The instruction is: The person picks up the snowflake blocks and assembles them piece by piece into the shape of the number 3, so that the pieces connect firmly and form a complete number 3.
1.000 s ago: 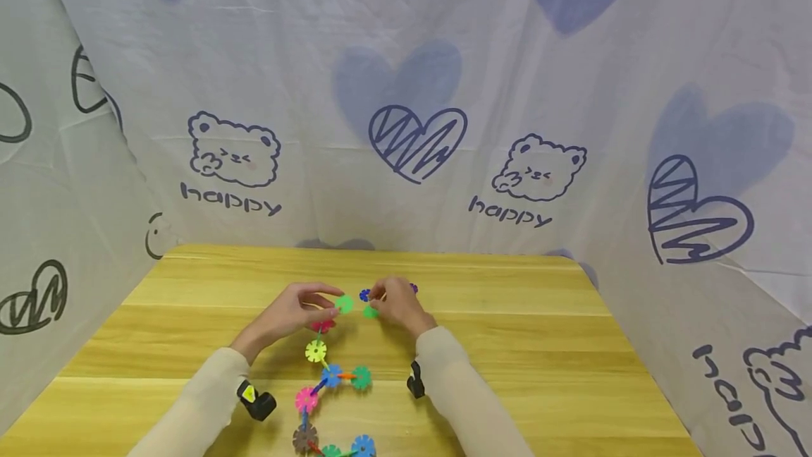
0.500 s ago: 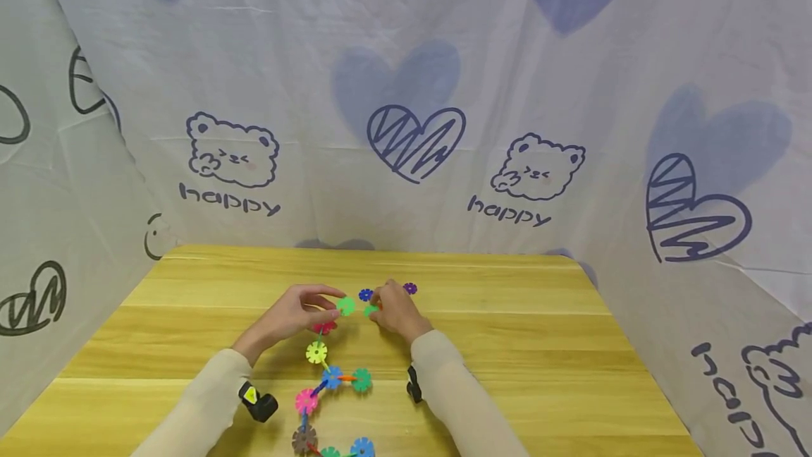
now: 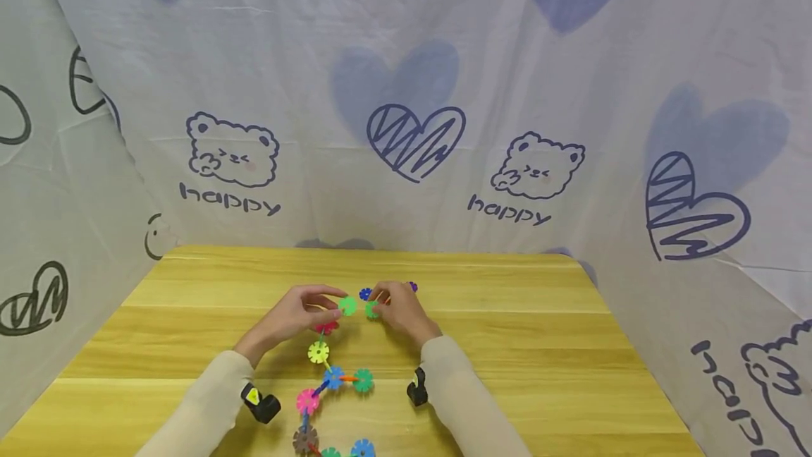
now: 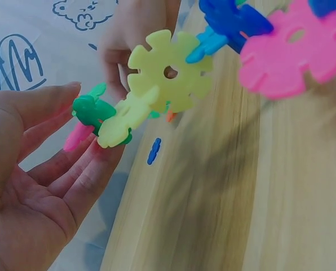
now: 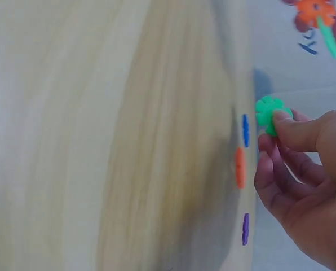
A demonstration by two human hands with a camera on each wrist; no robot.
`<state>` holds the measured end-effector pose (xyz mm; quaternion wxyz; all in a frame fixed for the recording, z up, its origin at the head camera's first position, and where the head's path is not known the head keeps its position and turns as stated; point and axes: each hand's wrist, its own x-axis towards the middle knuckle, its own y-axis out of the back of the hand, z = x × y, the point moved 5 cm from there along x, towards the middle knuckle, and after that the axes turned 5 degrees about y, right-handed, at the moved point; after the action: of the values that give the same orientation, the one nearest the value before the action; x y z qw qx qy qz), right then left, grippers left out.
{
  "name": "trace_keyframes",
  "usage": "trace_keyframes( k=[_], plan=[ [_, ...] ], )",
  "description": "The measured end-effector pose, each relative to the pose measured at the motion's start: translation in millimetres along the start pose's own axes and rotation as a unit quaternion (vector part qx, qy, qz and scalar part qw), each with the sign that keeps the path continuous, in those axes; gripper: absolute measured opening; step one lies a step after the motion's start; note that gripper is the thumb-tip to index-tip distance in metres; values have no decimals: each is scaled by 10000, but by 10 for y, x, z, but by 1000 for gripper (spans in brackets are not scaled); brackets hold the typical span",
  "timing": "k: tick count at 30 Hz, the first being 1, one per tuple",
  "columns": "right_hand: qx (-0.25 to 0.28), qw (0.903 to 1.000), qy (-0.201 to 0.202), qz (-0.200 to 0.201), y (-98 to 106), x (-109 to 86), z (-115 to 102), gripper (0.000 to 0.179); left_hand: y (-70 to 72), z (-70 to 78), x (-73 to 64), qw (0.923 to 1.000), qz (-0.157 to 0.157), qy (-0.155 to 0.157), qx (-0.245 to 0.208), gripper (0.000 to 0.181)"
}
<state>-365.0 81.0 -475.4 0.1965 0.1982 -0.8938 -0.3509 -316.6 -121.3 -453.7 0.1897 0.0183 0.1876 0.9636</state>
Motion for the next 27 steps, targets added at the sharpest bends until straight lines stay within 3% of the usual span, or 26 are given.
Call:
trace_keyframes(
  k=[6, 12, 27],
  plan=[
    [640, 9964, -173, 537, 122, -47, -36, 13, -16, 40, 15, 9999, -22, -8, -99, 41],
    [1106, 9908, -187, 755, 200, -91, -138, 12, -18, 36, 19, 9999, -43, 55, -153, 41],
    [1148, 9883, 351, 944, 204, -128, -273, 5, -18, 36, 22, 9999, 4, 9, -129, 53]
  ],
)
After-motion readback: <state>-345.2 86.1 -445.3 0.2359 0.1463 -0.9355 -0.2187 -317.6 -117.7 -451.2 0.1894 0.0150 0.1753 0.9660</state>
